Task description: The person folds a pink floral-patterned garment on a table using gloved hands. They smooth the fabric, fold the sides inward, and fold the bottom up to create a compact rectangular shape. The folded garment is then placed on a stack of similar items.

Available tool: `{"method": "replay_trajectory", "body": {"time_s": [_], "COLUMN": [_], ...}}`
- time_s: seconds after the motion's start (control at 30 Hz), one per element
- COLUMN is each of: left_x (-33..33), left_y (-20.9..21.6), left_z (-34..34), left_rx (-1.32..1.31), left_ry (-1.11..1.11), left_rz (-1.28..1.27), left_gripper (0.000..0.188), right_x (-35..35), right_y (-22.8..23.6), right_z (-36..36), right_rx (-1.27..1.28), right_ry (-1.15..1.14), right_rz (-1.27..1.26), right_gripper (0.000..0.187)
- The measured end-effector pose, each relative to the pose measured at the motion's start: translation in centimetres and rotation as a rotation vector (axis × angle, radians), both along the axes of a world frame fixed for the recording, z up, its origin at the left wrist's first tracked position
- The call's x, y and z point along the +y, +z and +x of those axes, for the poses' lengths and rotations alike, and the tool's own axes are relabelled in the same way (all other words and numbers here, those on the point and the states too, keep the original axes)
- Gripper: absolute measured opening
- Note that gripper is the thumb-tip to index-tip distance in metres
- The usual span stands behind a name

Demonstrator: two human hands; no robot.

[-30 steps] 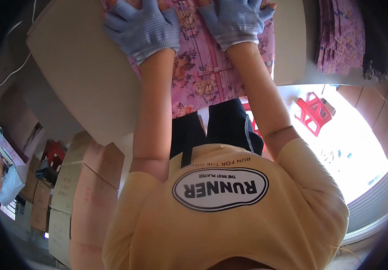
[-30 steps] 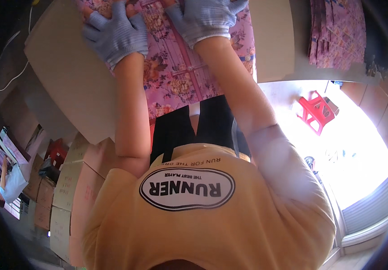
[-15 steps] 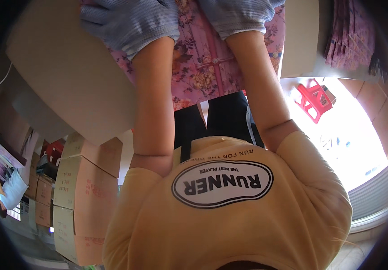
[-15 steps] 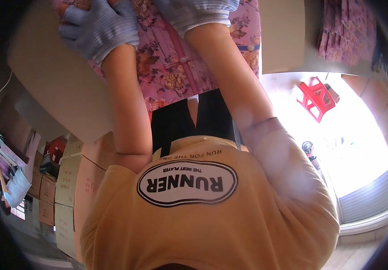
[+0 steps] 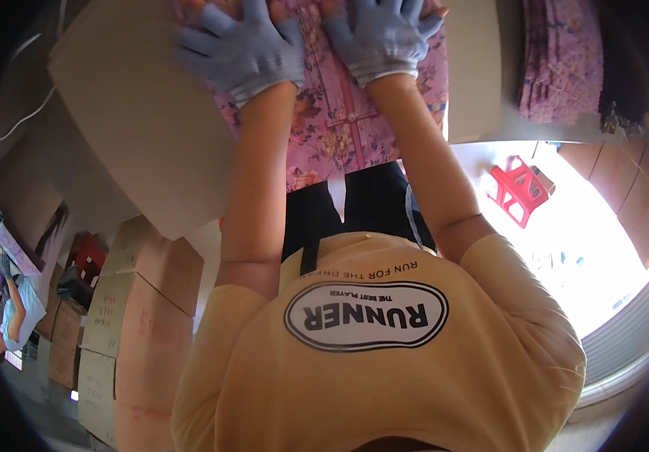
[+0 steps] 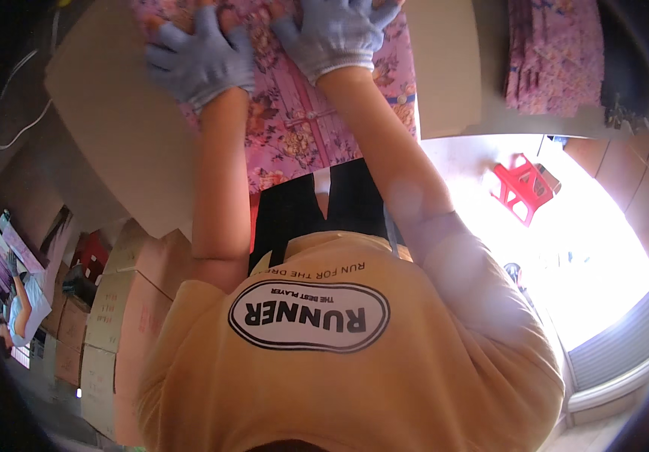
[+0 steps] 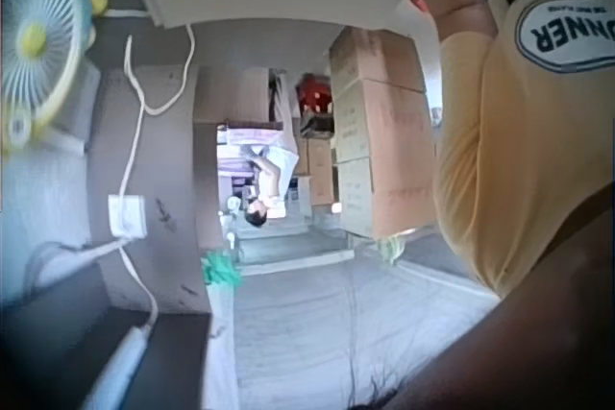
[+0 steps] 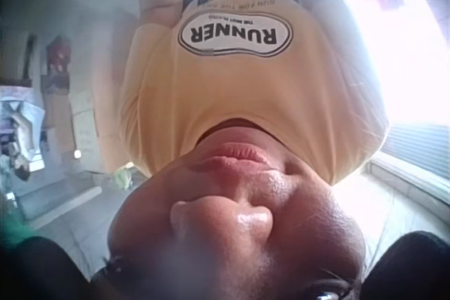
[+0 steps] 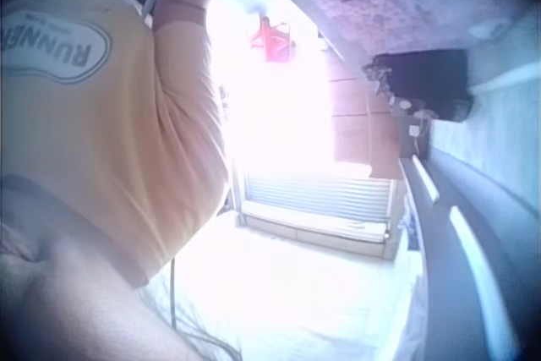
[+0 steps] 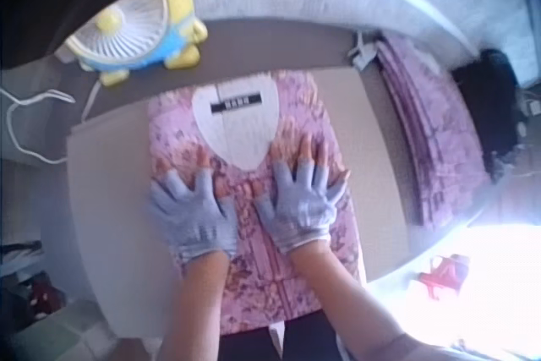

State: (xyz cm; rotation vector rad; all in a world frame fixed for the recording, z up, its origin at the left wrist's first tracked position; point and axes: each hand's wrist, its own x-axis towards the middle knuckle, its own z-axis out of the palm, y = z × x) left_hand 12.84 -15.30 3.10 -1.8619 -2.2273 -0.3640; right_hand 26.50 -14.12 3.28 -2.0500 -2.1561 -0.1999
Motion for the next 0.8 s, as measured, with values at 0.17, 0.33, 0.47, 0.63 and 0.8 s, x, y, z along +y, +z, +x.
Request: {"method": "replay_trajectory", "body": {"time_s": [0.17, 0.33, 0.47, 0.63, 0.8], "left_x": [-2.9, -8.6, -8.4, -5.4, -0.9], "left_y": [-0.7, -1.4, -1.0, -0.8, 0.7], "left_z": [1.4, 5.2, 5.1, 1.8, -1.7], "left_rx": [-0.065, -0.263, -0.303, -0.313, -0.067], "left_ry": [-0.141, -0.252, -0.260, -0.257, 0.308], "left_rz": [-0.013, -0.135, -0.113, 0.027, 0.034], "left_gripper": [0.050, 0.056, 0.056, 0.054, 0.052], "right_x": [0.4, 0.7, 0.8, 0.7, 0.5], "right_y": [-0.4, -1.8, -1.5, -0.8, -1.1], "right_z": [0.6, 1.3, 0.9, 0.7, 0.6], "right_rx": [0.094, 0.135, 0.156, 0.168, 0.230], "right_ry": [0.058, 0.122, 0.106, 0.104, 0.119], "right_rz": [0.054, 0.002, -0.052, -0.068, -0.070], "right_gripper": [0.064, 0.068, 0.068, 0.068, 0.066]}}
